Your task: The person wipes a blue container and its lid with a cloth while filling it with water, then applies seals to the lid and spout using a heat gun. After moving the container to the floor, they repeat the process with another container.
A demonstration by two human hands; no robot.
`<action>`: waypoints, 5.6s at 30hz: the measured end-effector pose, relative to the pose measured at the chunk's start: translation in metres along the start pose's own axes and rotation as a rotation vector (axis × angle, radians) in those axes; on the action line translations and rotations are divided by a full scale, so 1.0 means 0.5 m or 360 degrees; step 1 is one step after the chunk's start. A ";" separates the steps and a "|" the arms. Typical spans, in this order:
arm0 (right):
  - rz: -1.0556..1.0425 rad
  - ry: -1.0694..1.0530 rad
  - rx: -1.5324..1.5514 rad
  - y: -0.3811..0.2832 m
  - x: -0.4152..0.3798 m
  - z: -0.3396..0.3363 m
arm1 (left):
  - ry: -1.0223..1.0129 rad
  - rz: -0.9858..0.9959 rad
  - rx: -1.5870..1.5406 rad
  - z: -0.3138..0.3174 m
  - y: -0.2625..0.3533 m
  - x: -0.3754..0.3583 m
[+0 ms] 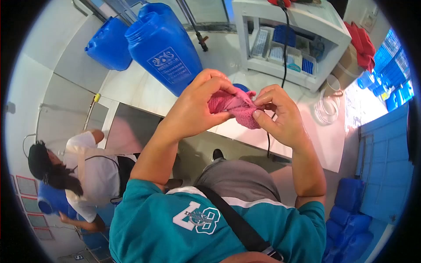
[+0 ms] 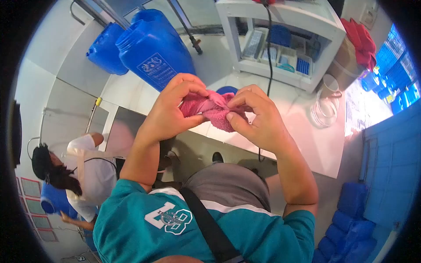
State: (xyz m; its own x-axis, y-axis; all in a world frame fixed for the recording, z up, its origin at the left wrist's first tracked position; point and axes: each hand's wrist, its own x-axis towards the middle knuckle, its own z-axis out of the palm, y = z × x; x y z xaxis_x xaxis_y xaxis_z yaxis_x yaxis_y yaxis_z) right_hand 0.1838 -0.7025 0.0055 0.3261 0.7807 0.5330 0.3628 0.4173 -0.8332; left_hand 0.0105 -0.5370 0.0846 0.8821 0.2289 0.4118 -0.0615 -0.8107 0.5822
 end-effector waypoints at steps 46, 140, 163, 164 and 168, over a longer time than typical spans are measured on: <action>-0.0216 0.0127 0.0188 0.158 0.306 0.253 | 0.1242 0.0093 -0.0157 -0.301 -0.409 0.036; 0.0578 0.0034 0.0091 0.102 0.152 0.282 | 0.1228 -0.0682 -0.1871 -0.333 -0.787 0.150; 0.1140 0.0810 0.0030 0.043 -0.026 0.300 | 0.0666 -0.0406 -0.2236 -0.333 -0.915 0.227; 0.1184 0.0806 0.0029 0.051 -0.030 0.299 | 0.0739 -0.0520 -0.2342 -0.287 -0.904 0.180; 0.1152 0.0515 0.0002 0.115 0.013 0.286 | 0.0943 -0.0852 -0.2499 -0.128 -0.813 0.036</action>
State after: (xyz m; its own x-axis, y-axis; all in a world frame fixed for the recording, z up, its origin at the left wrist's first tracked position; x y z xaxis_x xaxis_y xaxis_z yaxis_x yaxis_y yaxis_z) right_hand 0.0817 -0.6069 -0.0601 0.7182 0.6844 -0.1255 -0.0376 -0.1419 -0.9892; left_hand 0.0213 -0.1688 -0.1001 0.7029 0.7084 -0.0646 -0.5138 0.5684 0.6426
